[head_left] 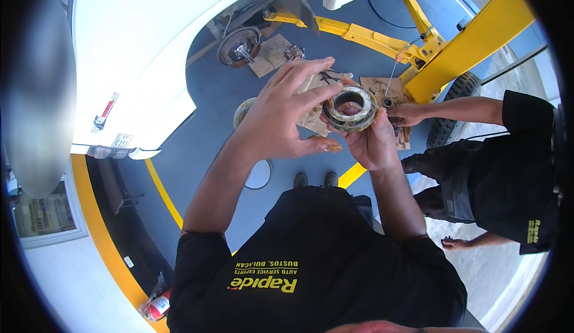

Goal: The person scoops grease from a bucket and spreads it by hand onto a wheel bearing, then places the bearing into a wheel hub. The person repeats the process with a second bearing, applying grease and inserting it into the hub.

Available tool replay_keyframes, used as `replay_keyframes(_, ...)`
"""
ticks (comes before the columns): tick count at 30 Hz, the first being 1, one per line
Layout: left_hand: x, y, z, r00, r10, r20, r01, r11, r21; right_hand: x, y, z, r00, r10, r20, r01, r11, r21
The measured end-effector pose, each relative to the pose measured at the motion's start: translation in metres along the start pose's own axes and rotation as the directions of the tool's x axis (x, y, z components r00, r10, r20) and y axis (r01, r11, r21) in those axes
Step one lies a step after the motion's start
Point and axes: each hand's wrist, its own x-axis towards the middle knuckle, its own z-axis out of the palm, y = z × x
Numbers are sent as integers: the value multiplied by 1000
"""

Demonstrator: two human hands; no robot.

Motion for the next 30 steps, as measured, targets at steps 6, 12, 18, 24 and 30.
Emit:
replay_keyframes(6,-3,12,3,999,-43,-33,45,997,60,11,-21,2,999,27,45,-36,975,220)
replay_keyframes(12,-15,28,19,986,-39,-164,83,960,266,23,-15,-2,999,33,-6,-30,968,249)
replay_keyframes(18,-21,40,30,965,-23,-262,175,801,572,35,-2,9,997,61,-48,-45,957,286)
replay_keyframes(24,-35,46,53,897,-258,-359,425,729,536,47,10,28,996,94,13,-92,933,349)
replay_keyframes(30,-41,62,55,840,-426,-336,529,779,337,49,26,36,983,182,22,-176,902,393)
